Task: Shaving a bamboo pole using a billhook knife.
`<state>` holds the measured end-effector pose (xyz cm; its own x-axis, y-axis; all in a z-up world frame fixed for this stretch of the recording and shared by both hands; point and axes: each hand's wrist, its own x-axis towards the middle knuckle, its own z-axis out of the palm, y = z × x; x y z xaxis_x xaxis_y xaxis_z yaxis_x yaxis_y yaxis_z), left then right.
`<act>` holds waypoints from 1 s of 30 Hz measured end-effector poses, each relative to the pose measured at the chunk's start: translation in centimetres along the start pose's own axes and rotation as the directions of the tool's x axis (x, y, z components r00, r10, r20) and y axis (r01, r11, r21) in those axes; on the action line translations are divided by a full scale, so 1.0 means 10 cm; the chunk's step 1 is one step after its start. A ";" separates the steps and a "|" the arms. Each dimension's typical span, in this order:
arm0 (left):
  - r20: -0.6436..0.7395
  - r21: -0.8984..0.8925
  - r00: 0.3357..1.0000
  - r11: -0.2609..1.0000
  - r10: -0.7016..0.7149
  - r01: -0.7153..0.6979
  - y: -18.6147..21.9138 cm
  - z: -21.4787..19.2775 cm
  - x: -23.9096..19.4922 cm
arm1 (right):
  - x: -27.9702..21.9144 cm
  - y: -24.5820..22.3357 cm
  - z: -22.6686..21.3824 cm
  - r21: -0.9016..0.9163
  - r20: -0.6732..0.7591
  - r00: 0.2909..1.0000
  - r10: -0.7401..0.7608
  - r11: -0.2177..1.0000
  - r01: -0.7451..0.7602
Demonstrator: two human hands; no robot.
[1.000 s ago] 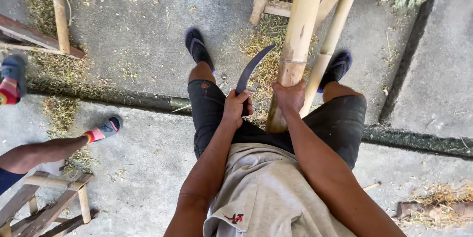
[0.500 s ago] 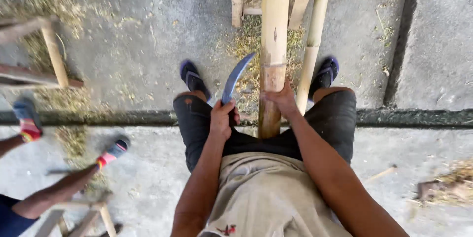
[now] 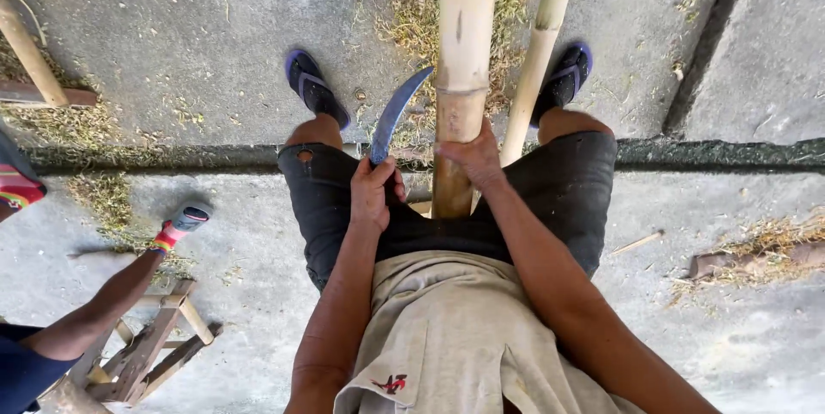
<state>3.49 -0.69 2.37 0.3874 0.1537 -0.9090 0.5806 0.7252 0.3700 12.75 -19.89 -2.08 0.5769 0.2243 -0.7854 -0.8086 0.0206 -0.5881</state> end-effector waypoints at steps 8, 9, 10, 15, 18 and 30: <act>0.027 0.049 0.994 0.993 0.102 -0.104 0.02 0.02 -0.03 | -0.24 -0.27 0.36 -0.541 -0.426 0.904 -0.048 0.814 -0.212; 0.067 0.044 0.983 0.984 0.172 -0.175 0.03 0.05 -0.03 | -0.27 -0.27 0.37 -0.524 -0.442 0.897 -0.010 0.814 -0.250; 0.075 0.037 0.979 0.981 0.190 -0.193 0.03 0.08 0.03 | -0.23 -0.23 0.35 -0.530 -0.436 0.900 -0.028 0.816 -0.231; 0.131 0.257 0.956 0.922 0.264 -0.290 0.28 0.51 0.34 | -0.17 -0.17 0.36 -0.551 -0.435 0.880 -0.190 0.829 -0.093; 0.274 0.729 0.862 0.493 0.426 -0.475 0.50 0.85 0.66 | -0.15 -0.19 0.41 -0.563 -0.495 0.857 -0.142 0.804 -0.191; 0.654 0.753 0.692 -0.356 0.306 -0.554 0.59 1.08 1.12 | -0.03 -0.09 0.37 -0.619 -0.494 0.852 -0.173 0.758 -0.205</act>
<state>19.02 -1.95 -3.60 0.9140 -0.1103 -0.3905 0.1181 -0.8483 0.5162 12.88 -16.37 -0.59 0.6888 -0.2938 -0.6628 -0.6595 -0.6336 -0.4045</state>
